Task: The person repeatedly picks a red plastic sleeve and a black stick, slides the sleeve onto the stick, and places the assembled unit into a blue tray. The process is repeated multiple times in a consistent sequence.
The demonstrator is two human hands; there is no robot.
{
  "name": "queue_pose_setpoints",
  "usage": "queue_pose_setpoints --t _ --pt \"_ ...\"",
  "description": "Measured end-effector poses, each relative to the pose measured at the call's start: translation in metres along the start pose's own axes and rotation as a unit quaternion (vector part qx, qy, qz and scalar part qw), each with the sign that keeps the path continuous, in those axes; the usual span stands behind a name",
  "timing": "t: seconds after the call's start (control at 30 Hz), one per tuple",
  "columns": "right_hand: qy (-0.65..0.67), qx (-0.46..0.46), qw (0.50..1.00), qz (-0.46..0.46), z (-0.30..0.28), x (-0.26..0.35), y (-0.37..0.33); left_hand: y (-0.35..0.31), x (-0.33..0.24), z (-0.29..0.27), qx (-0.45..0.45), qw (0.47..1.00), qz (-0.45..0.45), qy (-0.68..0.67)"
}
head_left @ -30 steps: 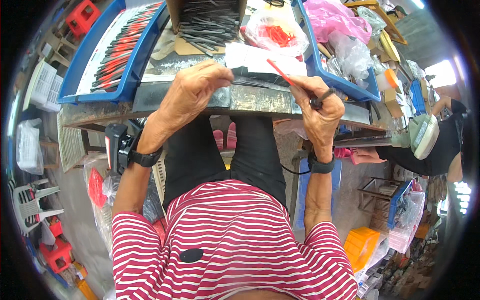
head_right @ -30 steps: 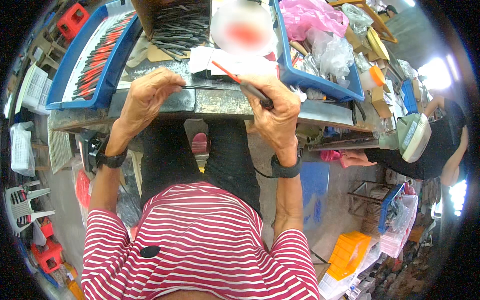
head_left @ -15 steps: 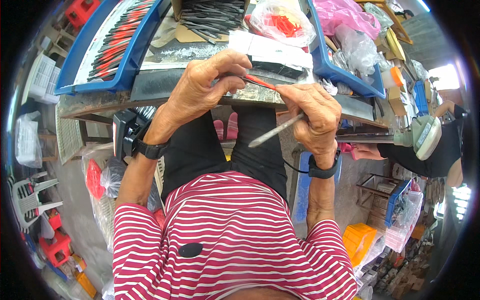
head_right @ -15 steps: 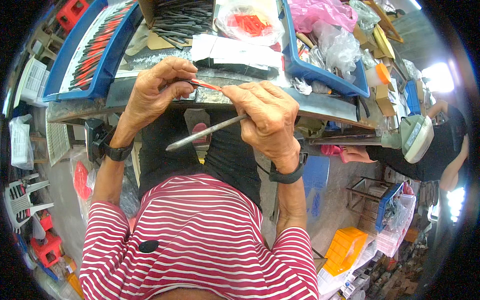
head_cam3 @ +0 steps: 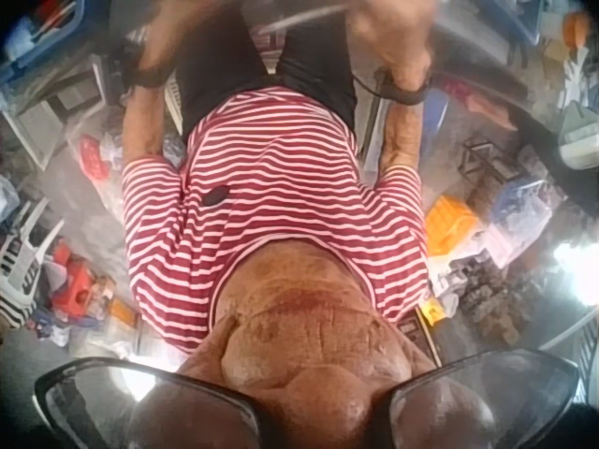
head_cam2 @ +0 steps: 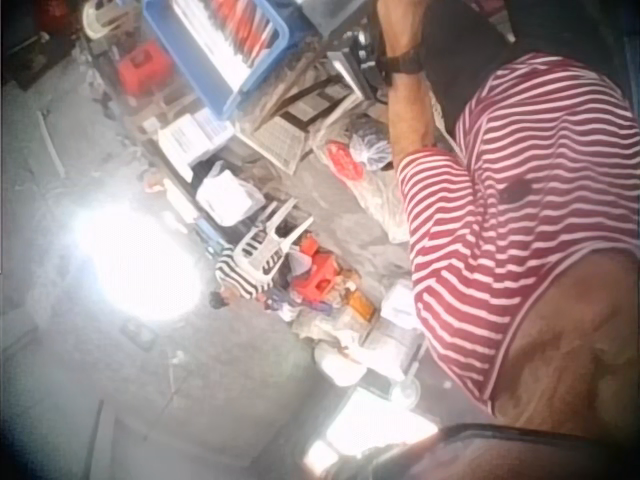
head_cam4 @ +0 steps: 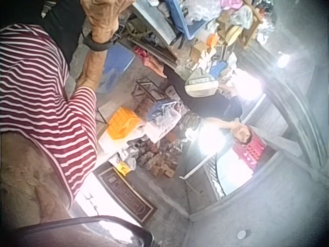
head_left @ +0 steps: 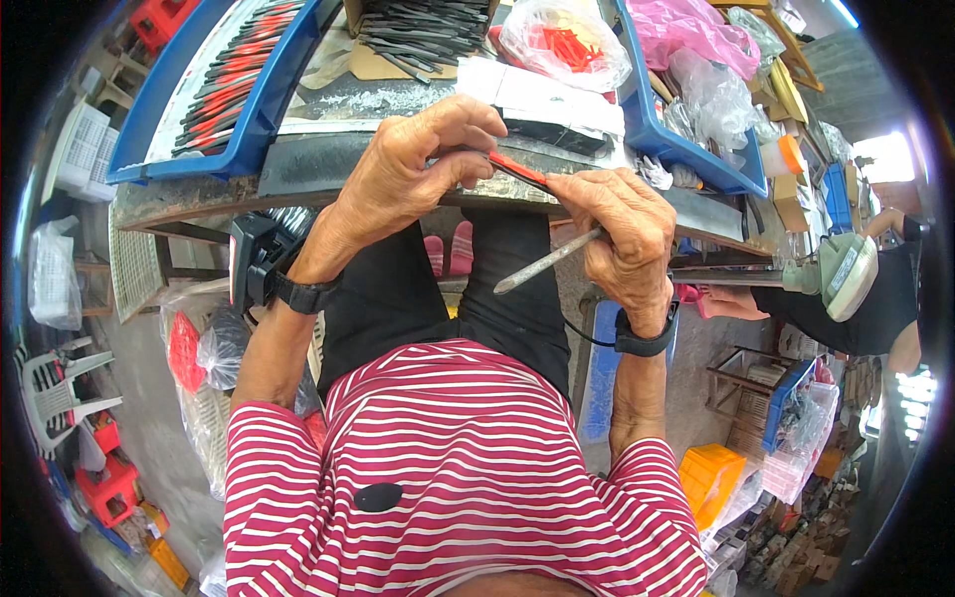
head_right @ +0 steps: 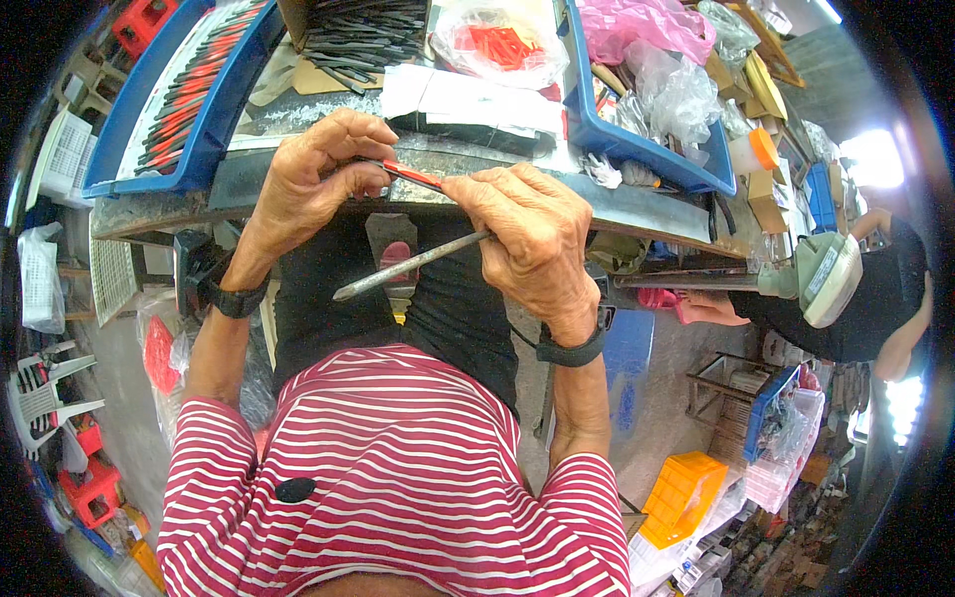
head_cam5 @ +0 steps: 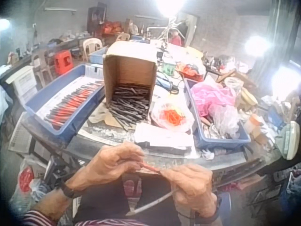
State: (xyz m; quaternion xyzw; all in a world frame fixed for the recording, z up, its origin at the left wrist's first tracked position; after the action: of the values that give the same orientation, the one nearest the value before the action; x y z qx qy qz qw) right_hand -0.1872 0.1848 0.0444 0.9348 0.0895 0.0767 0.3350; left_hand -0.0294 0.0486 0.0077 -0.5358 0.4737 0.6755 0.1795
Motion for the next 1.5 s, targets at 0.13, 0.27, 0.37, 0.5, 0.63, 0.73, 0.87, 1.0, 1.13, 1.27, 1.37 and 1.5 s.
queue_pose_setpoints --t 0.13,0.27,0.37,0.5,0.63,0.73,0.87,1.0,1.13,1.27,1.37,1.5 --pt "0.006 0.014 1.0 0.009 -0.001 0.001 -0.001 -0.001 0.002 0.001 -0.02 0.999 -0.02 -0.046" --pt "0.01 0.032 0.999 0.015 -0.002 0.001 -0.001 0.0 0.002 -0.001 -0.006 0.999 -0.03 -0.036" --pt "0.022 0.041 0.999 0.018 -0.002 -0.002 -0.001 0.0 0.002 -0.001 0.011 0.999 -0.04 -0.025" --pt "0.048 0.067 0.996 0.03 0.0 -0.008 -0.001 0.002 0.004 0.002 -0.006 0.999 -0.043 -0.028" --pt "0.061 0.072 0.994 0.05 0.001 -0.016 -0.003 0.006 0.007 0.005 -0.009 0.998 -0.038 -0.044" --pt "0.056 0.084 0.993 0.065 0.001 -0.023 -0.005 0.012 0.011 0.006 -0.024 0.997 -0.059 -0.051" --pt "0.025 0.099 0.992 0.068 0.006 -0.039 -0.002 0.023 0.015 0.013 -0.017 0.997 -0.076 -0.03" --pt "-0.027 0.046 0.995 0.086 0.02 -0.065 0.009 0.045 0.026 0.013 -0.07 0.994 -0.083 0.014" --pt "-0.039 0.037 0.99 0.129 0.041 -0.086 0.016 0.065 0.045 0.007 -0.098 0.963 -0.023 0.248" --pt "-0.076 0.044 0.986 0.14 0.054 -0.096 0.016 0.069 0.066 0.003 -0.15 0.945 -0.012 0.291" --pt "-0.072 0.027 0.986 0.148 0.054 -0.096 0.017 0.069 0.077 0.001 -0.143 0.961 -0.01 0.236" --pt "0.08 0.027 0.948 0.307 0.052 -0.093 0.027 0.066 0.079 0.002 -0.128 0.958 0.03 0.255"
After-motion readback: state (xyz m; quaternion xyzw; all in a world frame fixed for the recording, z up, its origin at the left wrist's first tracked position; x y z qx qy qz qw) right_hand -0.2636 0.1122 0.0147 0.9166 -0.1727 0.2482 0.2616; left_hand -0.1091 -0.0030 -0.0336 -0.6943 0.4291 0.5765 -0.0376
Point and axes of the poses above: each hand's wrist, its own y-axis towards the middle knuckle, its own z-axis out of the palm, x = y × z, the point moved 2 cm from there along y, towards the middle knuckle, and after that the axes turned 13 degrees about -y, right-handed, at the moved point
